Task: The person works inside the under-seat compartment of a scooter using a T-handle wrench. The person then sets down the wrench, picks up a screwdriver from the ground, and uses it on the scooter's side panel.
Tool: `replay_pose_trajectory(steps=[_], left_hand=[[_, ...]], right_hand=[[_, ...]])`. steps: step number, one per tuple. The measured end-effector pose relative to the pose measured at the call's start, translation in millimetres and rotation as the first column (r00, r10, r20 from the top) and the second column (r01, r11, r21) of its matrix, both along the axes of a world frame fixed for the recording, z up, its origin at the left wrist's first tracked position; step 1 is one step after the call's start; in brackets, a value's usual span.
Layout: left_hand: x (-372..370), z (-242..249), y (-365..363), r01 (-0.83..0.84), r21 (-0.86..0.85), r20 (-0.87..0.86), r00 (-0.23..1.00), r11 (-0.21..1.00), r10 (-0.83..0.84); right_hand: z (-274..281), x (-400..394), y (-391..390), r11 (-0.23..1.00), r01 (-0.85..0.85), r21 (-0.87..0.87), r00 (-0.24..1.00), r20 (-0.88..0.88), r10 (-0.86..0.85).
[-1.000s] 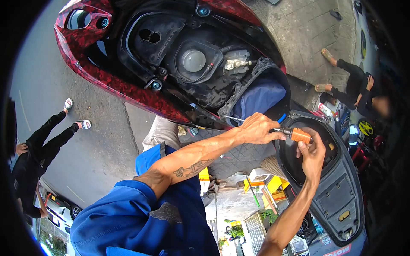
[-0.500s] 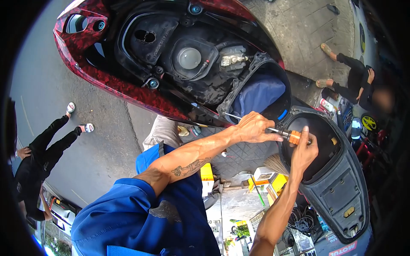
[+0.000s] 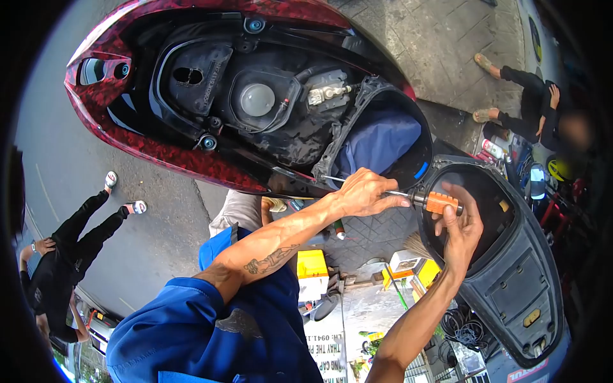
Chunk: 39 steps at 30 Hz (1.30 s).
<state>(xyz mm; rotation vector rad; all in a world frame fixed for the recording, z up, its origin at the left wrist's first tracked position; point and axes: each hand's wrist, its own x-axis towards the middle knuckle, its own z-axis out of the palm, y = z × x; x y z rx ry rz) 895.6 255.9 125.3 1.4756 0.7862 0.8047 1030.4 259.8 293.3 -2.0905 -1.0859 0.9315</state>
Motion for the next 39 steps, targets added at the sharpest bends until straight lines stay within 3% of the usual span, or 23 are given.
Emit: replay_pose_trajectory(steps=[4,6,8,10,12,15,16,19,20,22,24,27,30,32,34,37,39], left_hand=[[0,-3,-3,-0.021,-0.030,0.009,1.000,0.999,0.021],[3,-5,-1,-0.005,-0.031,-0.004,1.000,0.999,0.005],[4,-5,5,-0.014,-0.023,0.007,1.000,1.000,0.014],[0,-6,1,-0.034,-0.044,0.017,0.999,0.998,0.034],[-1,-8,2,-0.049,-0.051,0.007,0.999,0.997,0.050],[0,-8,1,-0.062,-0.048,0.011,0.998,0.997,0.062],[1,-8,0,-0.055,-0.040,-0.004,0.998,0.998,0.055],[0,-7,5,-0.059,-0.020,-0.041,0.997,0.998,0.058],[-1,-6,7,-0.099,-0.036,-0.029,0.995,0.994,0.098],[-1,-6,6,-0.165,-0.079,-0.006,0.986,0.983,0.165],[0,-12,10,-0.191,-0.070,-0.014,0.982,0.979,0.190],[1,-15,5,-0.247,-0.064,-0.021,0.969,0.967,0.246],[0,-13,2,-0.130,0.039,-0.091,0.987,0.991,0.133],[-2,-11,4,-0.147,0.048,-0.072,0.986,0.988,0.151],[-5,-12,2,-0.147,0.029,-0.040,0.988,0.989,0.148],[-1,-17,9,-0.231,-0.014,-0.010,0.973,0.973,0.231],[1,-20,8,-0.289,-0.045,-0.005,0.957,0.956,0.289]], right_hand=[[-29,32,-16,0.989,0.116,-0.089,0.991,0.072,-0.109],[-48,47,-22,0.992,0.109,-0.063,0.934,0.348,-0.080],[-45,37,-11,0.994,0.096,-0.046,0.879,0.472,-0.063],[-23,6,-2,0.990,0.115,0.085,0.993,-0.015,-0.114],[-23,-1,1,0.979,0.152,0.133,0.956,-0.273,-0.111],[-29,15,3,0.959,0.270,-0.087,0.954,0.158,-0.254],[-26,21,4,0.959,0.271,-0.086,0.954,0.159,-0.256],[-24,30,12,0.978,0.055,-0.201,0.970,0.242,-0.005],[-27,28,18,0.978,0.044,-0.204,0.972,0.234,0.005],[-33,23,31,0.997,-0.074,-0.001,0.996,-0.059,0.074],[-41,21,35,0.987,-0.109,0.116,0.971,-0.200,0.130],[-53,22,24,0.982,0.187,-0.037,0.976,0.118,-0.181],[-55,36,12,0.972,0.219,-0.080,0.971,0.112,-0.209],[-54,27,24,0.969,0.227,-0.099,0.971,0.101,-0.217],[-61,12,40,0.971,0.200,0.127,0.884,-0.451,-0.123],[-87,11,46,0.933,0.260,0.249,0.633,-0.773,0.030],[-103,20,51,0.916,0.286,0.281,0.399,-0.904,0.153]])
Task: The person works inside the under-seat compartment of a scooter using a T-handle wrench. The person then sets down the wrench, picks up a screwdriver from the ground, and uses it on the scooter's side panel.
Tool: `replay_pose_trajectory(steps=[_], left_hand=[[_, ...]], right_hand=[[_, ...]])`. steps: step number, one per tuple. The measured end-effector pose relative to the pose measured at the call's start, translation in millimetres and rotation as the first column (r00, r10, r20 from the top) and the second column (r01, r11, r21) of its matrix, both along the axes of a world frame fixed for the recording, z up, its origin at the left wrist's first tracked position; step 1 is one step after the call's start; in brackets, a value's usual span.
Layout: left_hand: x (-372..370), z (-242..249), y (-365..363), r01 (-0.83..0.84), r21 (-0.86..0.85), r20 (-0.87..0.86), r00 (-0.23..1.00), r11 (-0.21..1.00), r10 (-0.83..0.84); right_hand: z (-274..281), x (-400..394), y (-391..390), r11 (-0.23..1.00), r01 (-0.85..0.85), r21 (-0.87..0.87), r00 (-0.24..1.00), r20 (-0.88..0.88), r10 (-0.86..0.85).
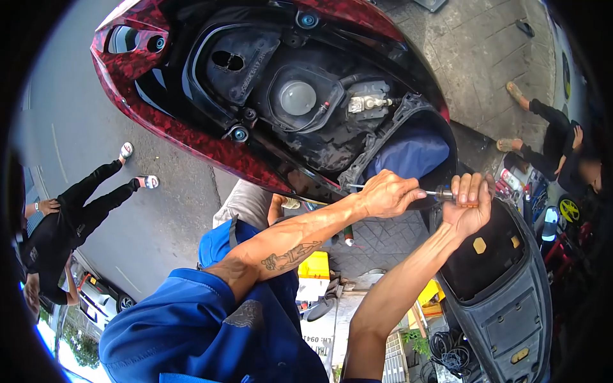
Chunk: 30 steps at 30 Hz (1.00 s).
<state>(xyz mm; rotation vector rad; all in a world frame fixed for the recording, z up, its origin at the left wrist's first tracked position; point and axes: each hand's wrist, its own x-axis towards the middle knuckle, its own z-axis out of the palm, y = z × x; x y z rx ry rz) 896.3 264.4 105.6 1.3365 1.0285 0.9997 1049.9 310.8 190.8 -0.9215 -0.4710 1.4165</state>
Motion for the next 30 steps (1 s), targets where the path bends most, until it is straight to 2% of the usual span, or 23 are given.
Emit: replay_pose_trajectory(steps=[1,4,5,7,9,10,12,13,15,17,18,20,21,22,23,24,25,26,28,30], left_hand=[[0,0,-2,0.031,0.018,-0.008,1.000,0.999,-0.030],[-4,3,-6,0.094,0.068,-0.068,0.994,0.993,-0.089],[-5,3,-5,0.101,0.075,-0.064,0.993,0.992,-0.096],[-6,10,-8,0.085,0.080,-0.040,0.996,0.993,-0.082],[-9,12,-11,0.098,0.128,-0.069,0.994,0.987,-0.089],[-3,12,-16,0.122,0.160,-0.100,0.989,0.979,-0.107],[0,21,-20,0.121,0.104,-0.094,0.989,0.987,-0.111],[-3,35,-19,0.129,0.163,-0.069,0.991,0.978,-0.119],[-5,75,-15,0.129,0.237,-0.046,0.992,0.963,-0.122],[-13,110,-25,0.124,0.464,0.010,0.989,0.877,-0.144],[-28,124,-40,0.123,0.469,0.011,0.989,0.875,-0.145],[-92,149,-69,0.291,0.425,-0.163,0.956,0.857,-0.243],[-130,154,-83,0.370,0.389,-0.252,0.924,0.844,-0.289],[-167,143,-101,0.364,0.402,-0.274,0.924,0.840,-0.269],[-209,125,-122,0.363,0.410,-0.296,0.921,0.837,-0.255],[-260,117,-143,0.408,0.275,-0.362,0.883,0.870,-0.299],[-306,98,-164,0.408,0.180,-0.397,0.863,0.895,-0.314],[-350,75,-186,0.416,-0.054,-0.548,0.747,0.908,-0.375],[-439,55,-227,0.312,-0.213,-0.607,0.700,0.926,-0.375],[-493,40,-249,0.193,-0.263,-0.687,0.650,0.945,-0.324]], right_hand=[[-1,1,1,1.000,-0.007,0.002,1.000,-0.013,0.007],[5,-2,-11,0.949,0.291,-0.119,0.920,0.306,-0.243],[5,-7,-10,0.953,0.279,-0.115,0.933,0.268,-0.241],[13,-16,-7,0.854,0.478,-0.205,0.817,0.459,-0.347],[12,-5,-18,0.774,0.563,-0.290,0.796,0.442,-0.413],[21,-8,-25,0.783,0.544,-0.302,0.812,0.424,-0.400],[44,-13,-27,0.827,0.478,-0.297,0.861,0.347,-0.373],[60,-6,-37,0.844,0.447,-0.295,0.882,0.304,-0.361],[94,19,-62,0.920,0.388,-0.060,0.903,0.225,-0.366],[115,44,-101,0.969,0.113,0.219,0.976,0.157,-0.149],[128,27,-122,0.968,0.113,0.225,0.976,0.158,-0.151],[151,-51,-169,0.939,0.097,0.330,0.960,0.218,-0.175],[148,-94,-196,0.954,0.148,0.259,0.958,0.200,-0.203],[138,-126,-221,0.963,0.202,0.178,0.954,0.187,-0.235],[108,-135,-248,0.989,0.080,0.127,0.974,0.202,-0.104],[73,-146,-279,0.996,-0.040,0.080,0.979,0.202,0.023],[54,-181,-310,0.987,0.036,-0.154,0.978,0.210,-0.003],[25,-200,-340,0.949,-0.131,-0.287,0.981,0.104,0.166],[-16,-266,-393,0.816,-0.132,-0.562,0.980,0.050,0.193],[-39,-330,-428,0.674,-0.256,-0.692,0.920,0.040,0.390]])
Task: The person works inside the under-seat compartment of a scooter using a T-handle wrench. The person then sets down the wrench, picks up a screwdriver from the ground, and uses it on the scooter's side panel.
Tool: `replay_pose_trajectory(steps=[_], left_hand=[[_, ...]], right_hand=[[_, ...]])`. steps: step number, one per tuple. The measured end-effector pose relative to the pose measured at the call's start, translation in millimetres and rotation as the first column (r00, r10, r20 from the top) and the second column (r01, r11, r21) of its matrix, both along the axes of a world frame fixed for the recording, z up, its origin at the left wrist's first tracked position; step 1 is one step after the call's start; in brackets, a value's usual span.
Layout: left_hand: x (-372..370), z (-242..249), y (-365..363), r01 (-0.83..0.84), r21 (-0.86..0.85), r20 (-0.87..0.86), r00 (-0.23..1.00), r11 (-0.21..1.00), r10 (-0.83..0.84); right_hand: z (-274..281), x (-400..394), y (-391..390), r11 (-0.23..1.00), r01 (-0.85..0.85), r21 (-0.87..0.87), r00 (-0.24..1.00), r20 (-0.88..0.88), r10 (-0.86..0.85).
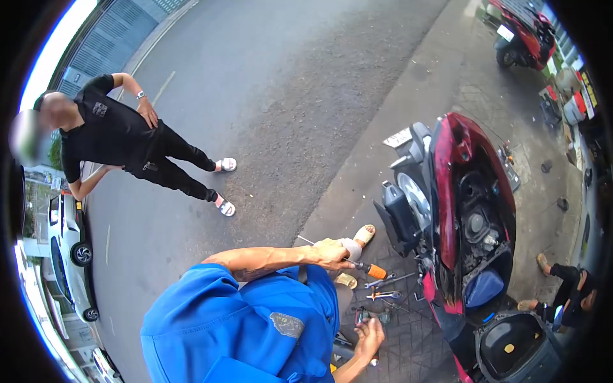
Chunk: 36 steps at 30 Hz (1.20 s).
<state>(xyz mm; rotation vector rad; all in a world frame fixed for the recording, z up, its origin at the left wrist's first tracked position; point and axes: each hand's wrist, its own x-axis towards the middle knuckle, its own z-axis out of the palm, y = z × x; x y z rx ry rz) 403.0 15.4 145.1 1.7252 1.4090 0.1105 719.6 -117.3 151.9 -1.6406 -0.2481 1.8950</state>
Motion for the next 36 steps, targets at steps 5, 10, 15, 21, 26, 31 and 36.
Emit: replay_pose_trajectory(steps=[5,10,15,21,26,31,36], left_hand=[[-81,-20,-1,0.047,-0.043,-0.164,0.985,0.998,-0.053],[-174,-16,69,0.139,0.073,-0.117,0.985,0.988,-0.130],[-293,11,176,0.022,0.324,-0.094,0.996,0.946,0.009],[-328,241,286,0.615,0.186,0.979,-0.181,0.767,-0.093],[-319,265,393,0.490,0.469,0.879,-0.185,0.735,-0.439],[-315,239,559,0.700,0.293,0.931,-0.054,0.651,-0.361],[-288,249,701,0.839,0.180,0.924,0.035,0.513,-0.380]], right_hand=[[26,-178,52,0.481,-0.875,-0.051,0.362,0.590,0.722],[17,-330,174,0.225,-0.974,0.031,0.037,0.999,0.023],[-76,-452,331,-0.069,-0.994,0.089,0.043,0.866,0.498],[-168,-616,436,0.233,-0.882,-0.409,0.023,0.456,0.890],[-139,-729,516,0.182,-0.920,-0.348,0.027,0.407,0.913],[-149,-796,689,-0.043,-0.993,-0.108,-0.089,0.464,0.882],[-101,-762,899,0.095,-0.993,-0.064,0.015,0.750,0.661]])
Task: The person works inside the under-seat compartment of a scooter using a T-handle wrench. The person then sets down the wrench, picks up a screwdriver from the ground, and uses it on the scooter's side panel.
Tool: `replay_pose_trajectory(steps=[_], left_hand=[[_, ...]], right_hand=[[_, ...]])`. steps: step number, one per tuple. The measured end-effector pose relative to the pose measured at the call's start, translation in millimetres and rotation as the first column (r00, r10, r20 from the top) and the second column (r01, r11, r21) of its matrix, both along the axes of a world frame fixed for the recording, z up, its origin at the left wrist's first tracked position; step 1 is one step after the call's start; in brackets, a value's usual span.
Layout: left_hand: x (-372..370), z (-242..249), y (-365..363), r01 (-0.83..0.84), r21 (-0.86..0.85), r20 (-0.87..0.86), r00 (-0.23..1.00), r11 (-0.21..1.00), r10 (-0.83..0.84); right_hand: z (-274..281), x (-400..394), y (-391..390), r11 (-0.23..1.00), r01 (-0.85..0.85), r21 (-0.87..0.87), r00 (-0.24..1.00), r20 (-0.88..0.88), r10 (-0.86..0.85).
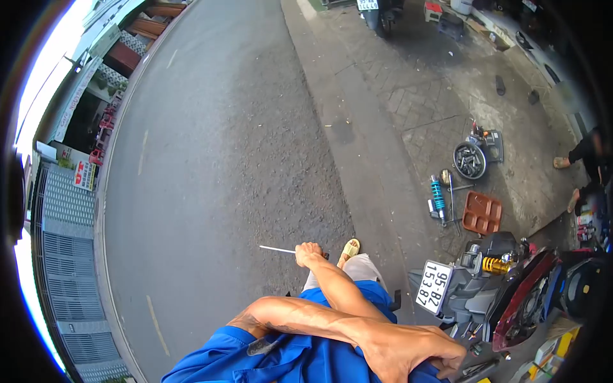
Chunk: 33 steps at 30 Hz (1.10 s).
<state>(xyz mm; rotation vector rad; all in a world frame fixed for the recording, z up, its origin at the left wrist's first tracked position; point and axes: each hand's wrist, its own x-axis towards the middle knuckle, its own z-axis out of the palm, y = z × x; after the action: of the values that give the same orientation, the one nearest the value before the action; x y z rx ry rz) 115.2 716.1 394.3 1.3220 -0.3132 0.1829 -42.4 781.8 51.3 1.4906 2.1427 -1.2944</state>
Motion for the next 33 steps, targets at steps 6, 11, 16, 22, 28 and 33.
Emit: replay_pose_trajectory(steps=[6,11,16,22,28,33], left_hand=[[98,26,135,0.241,-0.014,0.107,0.965,0.970,-0.238],[197,-6,285,0.420,-0.038,0.158,0.898,0.907,-0.410],[334,-5,474,0.672,-0.027,0.171,0.733,0.740,-0.659],[497,67,610,0.800,-0.058,0.162,0.598,0.598,-0.785],[661,77,684,0.832,-0.049,0.105,0.554,0.553,-0.825],[861,57,746,0.873,-0.076,0.039,0.486,0.482,-0.873]], right_hand=[[-11,131,198,0.800,0.597,-0.066,0.800,-0.024,-0.599],[-88,260,348,0.567,0.822,-0.050,0.569,0.072,-0.819],[-59,418,550,0.445,0.893,-0.061,0.449,0.099,-0.888],[-24,595,680,0.504,0.854,0.131,0.508,0.006,-0.861],[-9,809,794,0.192,0.975,-0.116,0.190,-0.029,-0.981],[-24,1018,854,-0.045,0.984,-0.173,-0.038,0.042,-0.998]])
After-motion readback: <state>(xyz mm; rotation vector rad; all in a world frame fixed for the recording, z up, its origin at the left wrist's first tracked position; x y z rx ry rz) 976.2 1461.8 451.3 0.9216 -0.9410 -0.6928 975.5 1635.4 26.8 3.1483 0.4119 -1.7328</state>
